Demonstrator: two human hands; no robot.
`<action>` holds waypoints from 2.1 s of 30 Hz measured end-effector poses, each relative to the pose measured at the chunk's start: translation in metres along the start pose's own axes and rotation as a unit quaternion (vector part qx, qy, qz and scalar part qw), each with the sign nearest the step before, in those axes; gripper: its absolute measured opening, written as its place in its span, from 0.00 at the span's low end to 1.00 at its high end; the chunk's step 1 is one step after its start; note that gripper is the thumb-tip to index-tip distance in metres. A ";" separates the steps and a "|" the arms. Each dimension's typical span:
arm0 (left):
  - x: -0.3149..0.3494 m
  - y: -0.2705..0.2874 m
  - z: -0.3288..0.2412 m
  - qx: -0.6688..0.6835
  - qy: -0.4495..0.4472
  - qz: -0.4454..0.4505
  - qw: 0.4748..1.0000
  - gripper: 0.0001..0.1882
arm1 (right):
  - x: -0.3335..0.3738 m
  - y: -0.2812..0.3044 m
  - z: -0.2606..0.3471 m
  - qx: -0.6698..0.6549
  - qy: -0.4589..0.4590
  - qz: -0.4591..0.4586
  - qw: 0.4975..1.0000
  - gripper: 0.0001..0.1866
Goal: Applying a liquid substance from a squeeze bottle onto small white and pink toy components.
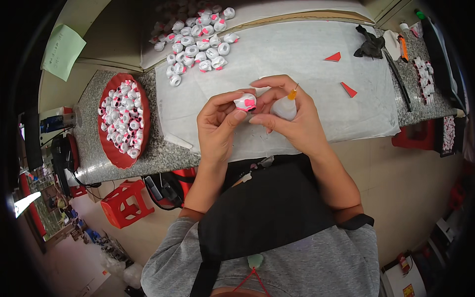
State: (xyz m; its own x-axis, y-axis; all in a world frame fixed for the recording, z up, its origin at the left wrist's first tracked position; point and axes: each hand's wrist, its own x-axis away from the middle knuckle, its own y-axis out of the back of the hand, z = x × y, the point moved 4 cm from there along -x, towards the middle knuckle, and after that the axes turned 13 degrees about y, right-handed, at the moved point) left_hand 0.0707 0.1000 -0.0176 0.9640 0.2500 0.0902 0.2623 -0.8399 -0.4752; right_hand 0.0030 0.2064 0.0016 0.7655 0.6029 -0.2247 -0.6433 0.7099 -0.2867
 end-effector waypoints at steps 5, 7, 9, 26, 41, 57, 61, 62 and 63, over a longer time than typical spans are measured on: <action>0.002 0.001 0.002 0.009 0.005 0.022 1.000 0.13 | 0.000 -0.001 -0.007 -0.005 -0.029 0.025 0.999 0.16; 0.004 0.001 0.002 -0.007 0.004 0.022 1.000 0.12 | 0.001 0.002 -0.007 0.000 -0.019 0.028 0.999 0.15; 0.004 -0.002 0.002 -0.009 0.000 0.027 1.000 0.11 | 0.002 0.004 -0.008 -0.025 -0.032 0.023 0.999 0.13; 0.006 -0.004 0.001 -0.075 0.012 0.012 0.997 0.12 | 0.009 0.010 -0.012 -0.055 -0.072 0.019 0.996 0.13; 0.006 -0.005 -0.004 0.007 -0.032 0.073 0.997 0.12 | 0.012 0.003 -0.009 -0.062 -0.053 0.022 0.996 0.13; 0.000 0.017 0.007 0.091 0.030 -0.034 0.995 0.14 | -0.023 0.018 0.003 0.385 0.091 0.032 0.918 0.10; 0.000 0.020 0.008 0.144 0.020 -0.041 0.989 0.16 | -0.024 0.018 -0.003 0.538 0.145 0.118 0.822 0.10; 0.000 0.020 0.007 0.151 0.012 -0.043 0.988 0.16 | -0.025 0.019 -0.005 0.554 0.121 0.134 0.813 0.09; 0.000 0.019 0.005 0.150 0.009 -0.044 0.988 0.16 | -0.026 0.019 -0.006 0.570 0.098 0.150 0.802 0.08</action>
State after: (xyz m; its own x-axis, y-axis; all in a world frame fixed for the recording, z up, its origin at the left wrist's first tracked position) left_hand 0.0758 0.0866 -0.0314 0.9397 0.3039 0.1566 0.3222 -0.6343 -0.7027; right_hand -0.0287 0.2021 -0.0040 0.4901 0.8189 -0.2988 -0.3077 0.4832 0.8196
